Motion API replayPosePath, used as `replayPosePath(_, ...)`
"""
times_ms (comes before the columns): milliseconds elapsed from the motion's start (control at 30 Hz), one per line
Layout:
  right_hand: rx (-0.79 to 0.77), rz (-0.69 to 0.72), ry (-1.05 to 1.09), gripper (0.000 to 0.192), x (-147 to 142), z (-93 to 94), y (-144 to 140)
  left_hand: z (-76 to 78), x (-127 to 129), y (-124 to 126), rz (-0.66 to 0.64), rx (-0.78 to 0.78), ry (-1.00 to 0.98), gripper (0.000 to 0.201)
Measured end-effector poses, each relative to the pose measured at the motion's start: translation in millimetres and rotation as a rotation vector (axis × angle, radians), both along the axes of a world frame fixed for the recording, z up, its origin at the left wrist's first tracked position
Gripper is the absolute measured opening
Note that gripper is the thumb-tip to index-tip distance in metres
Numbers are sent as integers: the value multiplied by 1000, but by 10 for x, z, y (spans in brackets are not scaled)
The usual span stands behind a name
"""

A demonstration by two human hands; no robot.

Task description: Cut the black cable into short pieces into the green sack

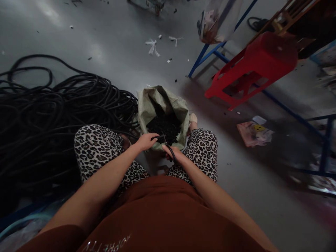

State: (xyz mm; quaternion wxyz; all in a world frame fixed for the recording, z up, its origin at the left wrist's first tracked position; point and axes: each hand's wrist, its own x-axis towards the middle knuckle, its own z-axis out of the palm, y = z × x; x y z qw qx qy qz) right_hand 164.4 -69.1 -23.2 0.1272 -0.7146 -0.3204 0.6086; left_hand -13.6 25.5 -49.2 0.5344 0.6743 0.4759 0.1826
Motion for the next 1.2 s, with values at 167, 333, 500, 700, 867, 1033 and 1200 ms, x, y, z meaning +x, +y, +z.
replayPosePath(167,12,21,9,47,-14,-37,3,36,1,-6,-37,22,34,26)
replayPosePath(333,5,17,7,46,-25,-51,5,68,5,-12,-72,24,59,28)
replayPosePath(500,-10,22,-1,44,-35,-2,12,54,5,-13,-76,5,54,26)
replayPosePath(700,-24,21,14,44,-41,-5,17,82,-1,-15,-187,56,174,31)
replayPosePath(867,-35,37,-5,48,-50,-91,15,139,11,-9,-334,114,349,39)
replayPosePath(1033,-23,46,-1,57,-61,-161,-15,91,9,5,-334,109,338,39)
replayPosePath(1200,16,120,-34,64,-31,-191,-39,47,8,13,-333,97,319,39)
